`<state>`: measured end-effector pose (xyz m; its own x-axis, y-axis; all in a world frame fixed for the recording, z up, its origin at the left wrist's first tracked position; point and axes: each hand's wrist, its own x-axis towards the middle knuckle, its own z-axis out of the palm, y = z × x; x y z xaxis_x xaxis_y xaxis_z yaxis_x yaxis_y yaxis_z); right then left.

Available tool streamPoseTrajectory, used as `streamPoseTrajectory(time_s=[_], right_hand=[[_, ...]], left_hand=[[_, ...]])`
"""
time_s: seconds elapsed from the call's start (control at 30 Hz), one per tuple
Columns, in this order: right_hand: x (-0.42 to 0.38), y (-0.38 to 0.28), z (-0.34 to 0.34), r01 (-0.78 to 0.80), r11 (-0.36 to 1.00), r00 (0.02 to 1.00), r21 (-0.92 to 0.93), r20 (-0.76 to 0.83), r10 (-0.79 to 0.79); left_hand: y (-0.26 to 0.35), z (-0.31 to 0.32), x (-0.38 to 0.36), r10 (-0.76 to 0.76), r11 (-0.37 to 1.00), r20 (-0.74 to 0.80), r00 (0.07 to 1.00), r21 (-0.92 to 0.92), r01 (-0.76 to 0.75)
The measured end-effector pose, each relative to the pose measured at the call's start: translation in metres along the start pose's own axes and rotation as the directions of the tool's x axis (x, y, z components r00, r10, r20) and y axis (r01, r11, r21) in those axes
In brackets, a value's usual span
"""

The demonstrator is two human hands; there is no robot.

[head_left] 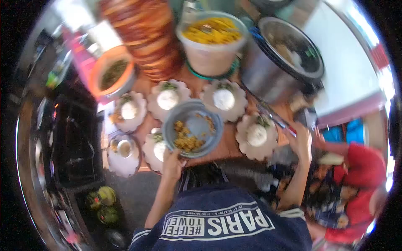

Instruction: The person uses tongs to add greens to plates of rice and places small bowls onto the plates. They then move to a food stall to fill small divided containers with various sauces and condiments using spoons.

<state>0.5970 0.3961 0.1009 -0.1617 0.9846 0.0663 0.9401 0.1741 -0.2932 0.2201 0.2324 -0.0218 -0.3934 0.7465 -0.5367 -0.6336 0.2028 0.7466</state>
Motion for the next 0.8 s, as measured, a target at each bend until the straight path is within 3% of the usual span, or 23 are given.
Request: streamPoseTrajectory(time_s=[0.03, 0.1, 0.17, 0.23, 0.27, 0.3, 0.33, 0.37, 0.43, 0.5, 0.57, 0.63, 0.67, 0.7, 0.77, 0.8], right_hand=[[0.006, -0.03, -0.002, -0.033, 0.997, 0.999, 0.067, 0.031, 0.031], [0.024, -0.072, 0.023, 0.134, 0.961, 0.991, 0.241, -0.04, -0.128], [0.054, -0.121, 0.059, 0.392, 0.875, 0.92, 0.286, -0.137, -0.368], [0.076, -0.199, 0.083, 0.47, 0.761, 0.878, 0.448, -0.153, -0.453], [0.092, -0.233, 0.106, 0.561, 0.686, 0.823, 0.462, -0.224, -0.522], [0.102, -0.275, 0.124, 0.528, 0.713, 0.84, 0.461, -0.16, -0.519], [0.117, -0.322, 0.143, 0.621, 0.645, 0.777, 0.446, -0.242, -0.581], [0.12, -0.37, 0.148, 0.614, 0.597, 0.778, 0.516, -0.268, -0.569], [0.15, -0.446, 0.192, 0.611, 0.661, 0.777, 0.435, -0.172, -0.605], [0.18, -0.496, 0.254, 0.608, 0.695, 0.789, 0.384, -0.195, -0.582], [0.2, -0.52, 0.306, 0.679, 0.71, 0.733, 0.186, -0.225, -0.642], [0.188, -0.516, 0.277, 0.624, 0.744, 0.78, 0.239, -0.134, -0.612], [0.179, -0.507, 0.26, 0.661, 0.693, 0.75, 0.287, -0.21, -0.628], [0.163, -0.489, 0.227, 0.626, 0.666, 0.766, 0.405, -0.156, -0.624], [0.131, -0.441, 0.178, 0.691, 0.503, 0.694, 0.52, -0.28, -0.663], [0.122, -0.414, 0.173, 0.659, 0.338, 0.672, 0.672, -0.324, -0.666]], left_hand=[[-0.01, -0.01, 0.004, 0.008, 1.0, -0.012, 1.0, 0.01, -0.008], [-0.018, -0.019, 0.0, 0.071, 0.996, -0.079, 0.994, -0.041, -0.075], [-0.019, -0.037, -0.009, 0.148, 0.989, -0.099, 0.984, 0.003, -0.148], [0.012, -0.026, -0.039, 0.093, 0.984, -0.153, 0.984, -0.137, -0.114], [0.023, -0.026, -0.048, 0.145, 0.979, -0.2, 0.969, -0.112, -0.17], [0.022, -0.042, -0.048, 0.133, 0.979, -0.217, 0.967, -0.122, -0.162], [0.021, -0.065, -0.041, 0.137, 0.977, -0.231, 0.963, -0.131, -0.17], [0.022, -0.082, -0.037, 0.139, 0.975, -0.244, 0.96, -0.139, -0.176], [0.028, -0.103, -0.036, 0.154, 0.982, -0.247, 0.957, -0.071, -0.176], [0.023, -0.126, -0.022, 0.206, 0.97, -0.259, 0.944, -0.075, -0.232], [0.041, -0.118, -0.02, 0.173, 0.973, -0.296, 0.939, -0.096, -0.21], [0.047, -0.121, -0.018, 0.19, 0.964, -0.306, 0.933, -0.123, -0.237], [0.036, -0.136, -0.006, 0.24, 0.965, -0.265, 0.934, -0.036, -0.259], [0.036, -0.136, -0.007, 0.234, 0.966, -0.277, 0.932, -0.045, -0.256], [0.044, -0.131, -0.001, 0.258, 0.945, -0.273, 0.927, -0.129, -0.301], [0.04, -0.136, 0.006, 0.3, 0.945, -0.257, 0.919, -0.05, -0.323]])
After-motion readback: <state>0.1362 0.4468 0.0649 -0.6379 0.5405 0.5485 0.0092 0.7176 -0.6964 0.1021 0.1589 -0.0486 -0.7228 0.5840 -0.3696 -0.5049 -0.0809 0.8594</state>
